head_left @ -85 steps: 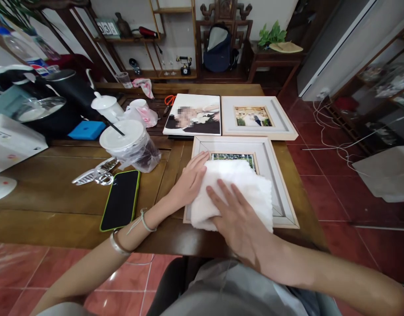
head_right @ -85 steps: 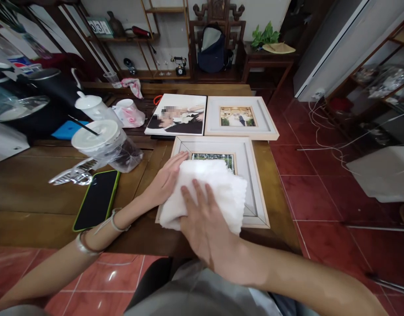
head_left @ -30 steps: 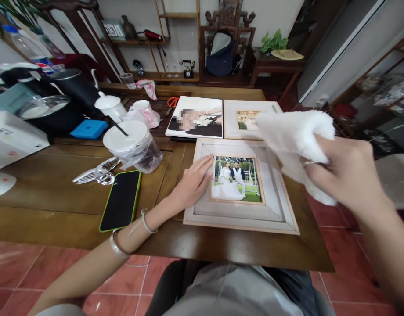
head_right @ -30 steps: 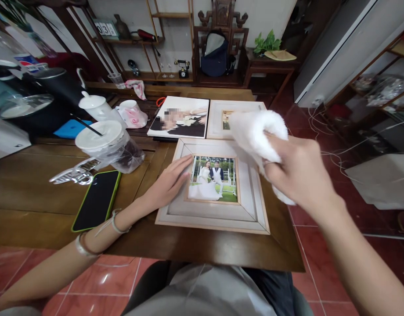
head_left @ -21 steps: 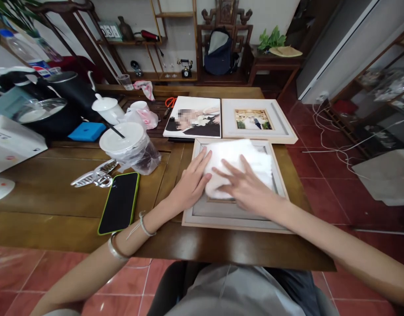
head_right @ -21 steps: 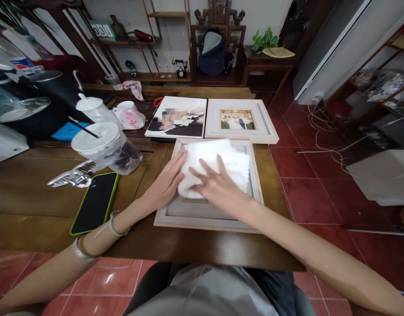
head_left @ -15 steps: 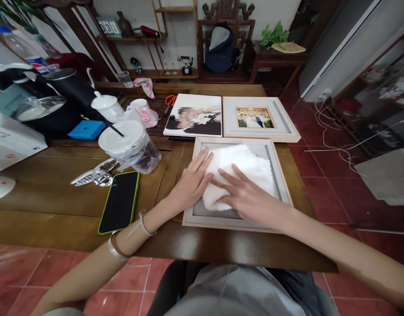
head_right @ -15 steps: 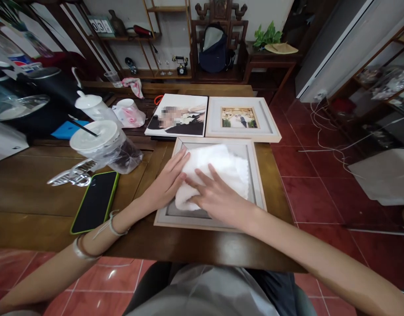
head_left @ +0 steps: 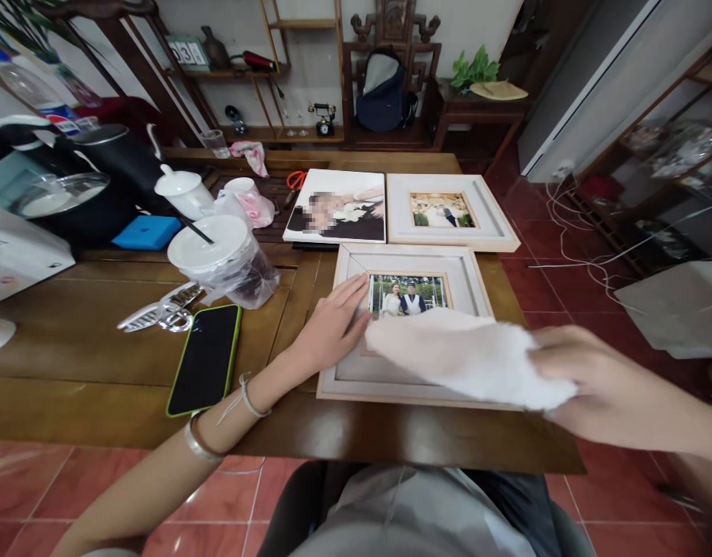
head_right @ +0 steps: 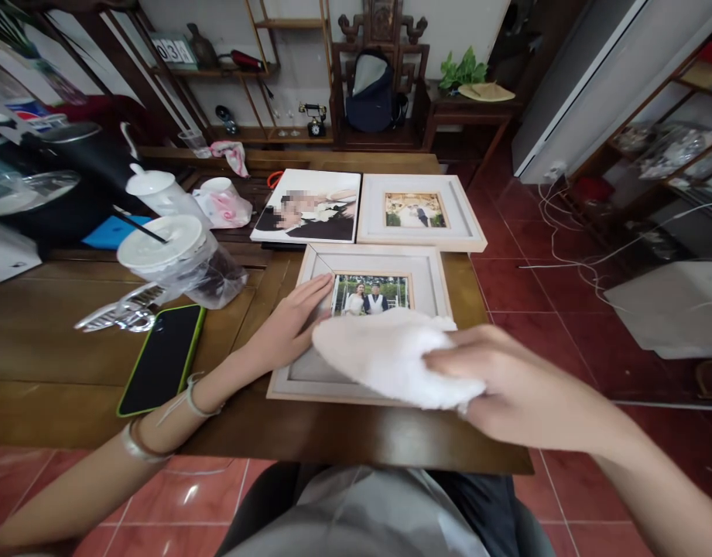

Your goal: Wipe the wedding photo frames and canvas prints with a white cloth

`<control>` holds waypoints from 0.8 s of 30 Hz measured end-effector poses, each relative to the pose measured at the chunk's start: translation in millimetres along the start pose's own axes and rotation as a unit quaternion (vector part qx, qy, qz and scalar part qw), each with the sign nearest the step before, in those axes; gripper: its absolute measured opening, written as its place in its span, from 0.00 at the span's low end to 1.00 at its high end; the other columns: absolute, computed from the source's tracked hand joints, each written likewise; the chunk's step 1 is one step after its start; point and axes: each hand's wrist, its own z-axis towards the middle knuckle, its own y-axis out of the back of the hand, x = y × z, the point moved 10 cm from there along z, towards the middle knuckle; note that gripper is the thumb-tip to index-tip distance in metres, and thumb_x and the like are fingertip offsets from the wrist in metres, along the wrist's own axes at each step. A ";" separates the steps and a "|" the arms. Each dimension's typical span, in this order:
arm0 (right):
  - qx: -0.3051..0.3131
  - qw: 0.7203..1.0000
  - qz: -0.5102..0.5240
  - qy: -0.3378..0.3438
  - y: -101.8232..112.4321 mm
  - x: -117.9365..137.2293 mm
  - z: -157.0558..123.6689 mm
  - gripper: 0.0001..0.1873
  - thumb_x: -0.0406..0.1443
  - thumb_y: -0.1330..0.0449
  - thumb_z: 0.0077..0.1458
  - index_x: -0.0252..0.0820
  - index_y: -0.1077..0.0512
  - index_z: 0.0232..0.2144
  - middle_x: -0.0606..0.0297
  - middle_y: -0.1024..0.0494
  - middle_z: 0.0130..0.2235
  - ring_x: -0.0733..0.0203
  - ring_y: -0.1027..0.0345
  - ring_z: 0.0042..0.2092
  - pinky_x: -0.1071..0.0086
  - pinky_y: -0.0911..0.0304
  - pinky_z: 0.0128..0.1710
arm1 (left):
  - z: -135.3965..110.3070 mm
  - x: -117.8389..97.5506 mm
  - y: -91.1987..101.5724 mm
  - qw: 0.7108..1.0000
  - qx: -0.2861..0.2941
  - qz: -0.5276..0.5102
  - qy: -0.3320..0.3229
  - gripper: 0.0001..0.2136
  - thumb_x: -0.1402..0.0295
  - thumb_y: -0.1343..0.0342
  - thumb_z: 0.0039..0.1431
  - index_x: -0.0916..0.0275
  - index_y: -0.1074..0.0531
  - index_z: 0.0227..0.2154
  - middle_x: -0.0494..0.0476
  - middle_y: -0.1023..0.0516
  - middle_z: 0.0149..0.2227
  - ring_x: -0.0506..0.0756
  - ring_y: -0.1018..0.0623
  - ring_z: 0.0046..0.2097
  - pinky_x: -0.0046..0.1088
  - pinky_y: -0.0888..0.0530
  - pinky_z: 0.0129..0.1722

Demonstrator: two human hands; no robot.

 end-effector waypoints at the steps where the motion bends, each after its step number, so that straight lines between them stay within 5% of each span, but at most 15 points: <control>1: -0.046 0.999 0.003 -0.017 15.7 -7.4 -5.1 0.11 0.27 0.49 0.47 0.47 0.42 0.18 0.71 0.36 0.18 0.63 0.39 0.21 0.68 0.44 0.21 | -0.1 -0.2 0.6 1.000 -0.001 0.001 0.002 0.25 0.63 0.57 0.67 0.66 0.47 0.64 0.65 0.45 0.66 0.61 0.45 0.67 0.48 0.42 0.64; 5: -0.220 0.964 -0.112 -0.099 72.1 -33.7 -26.1 0.12 0.33 0.48 0.49 0.49 0.45 0.18 0.69 0.46 0.16 0.61 0.51 0.17 0.64 0.53 0.19 | -0.2 -0.2 0.5 1.000 0.003 0.004 0.007 0.25 0.64 0.56 0.66 0.65 0.47 0.64 0.64 0.45 0.66 0.61 0.45 0.67 0.48 0.42 0.64; 8: -0.264 0.925 -0.245 -0.124 82.2 -44.1 -22.0 0.09 0.32 0.49 0.49 0.50 0.43 0.21 0.64 0.38 0.22 0.54 0.41 0.24 0.60 0.46 0.23 | -0.1 -0.2 -0.1 1.000 0.003 0.007 0.006 0.26 0.64 0.56 0.66 0.65 0.48 0.64 0.65 0.45 0.67 0.61 0.45 0.67 0.49 0.42 0.64; 10: -0.221 0.931 -0.280 -0.082 63.5 -49.5 -0.2 0.10 0.28 0.49 0.48 0.48 0.35 0.27 0.56 0.27 0.37 0.46 0.31 0.40 0.55 0.36 0.34 | -0.1 -0.3 0.1 1.000 0.000 0.006 0.003 0.25 0.64 0.57 0.66 0.64 0.48 0.64 0.64 0.45 0.67 0.61 0.45 0.67 0.49 0.43 0.64; 12: -0.151 0.945 -0.288 -0.036 33.7 -58.0 26.7 0.18 0.23 0.50 0.47 0.44 0.30 0.38 0.54 0.33 0.57 0.42 0.40 0.58 0.51 0.38 0.52 | -0.1 -0.1 0.2 1.000 -0.001 0.004 0.003 0.24 0.65 0.58 0.66 0.64 0.47 0.64 0.64 0.45 0.66 0.61 0.45 0.67 0.49 0.43 0.64; 14: -0.099 0.951 -0.292 -0.021 6.1 -70.4 50.1 0.25 0.20 0.49 0.45 0.41 0.29 0.45 0.56 0.43 0.65 0.41 0.54 0.66 0.46 0.48 0.61 | -0.2 0.4 0.0 1.000 0.001 0.004 0.005 0.24 0.66 0.58 0.66 0.65 0.47 0.64 0.64 0.45 0.66 0.61 0.45 0.67 0.48 0.42 0.64; 18: -0.072 0.957 -0.278 -0.037 -26.1 -89.5 75.7 0.29 0.22 0.43 0.44 0.42 0.29 0.50 0.58 0.53 0.69 0.34 0.66 0.67 0.35 0.60 0.62 | -0.9 0.7 0.5 1.000 -0.001 -0.002 0.004 0.24 0.65 0.59 0.67 0.64 0.48 0.64 0.64 0.45 0.66 0.61 0.44 0.67 0.48 0.42 0.64; 24: -0.035 0.955 -0.293 -0.035 -41.6 -82.0 67.7 0.30 0.21 0.46 0.46 0.40 0.31 0.53 0.51 0.41 0.64 0.36 0.54 0.65 0.37 0.54 0.60 | -0.9 1.4 -0.1 1.000 -0.009 -0.011 -0.001 0.24 0.66 0.61 0.68 0.63 0.49 0.65 0.63 0.45 0.66 0.60 0.45 0.67 0.47 0.43 0.64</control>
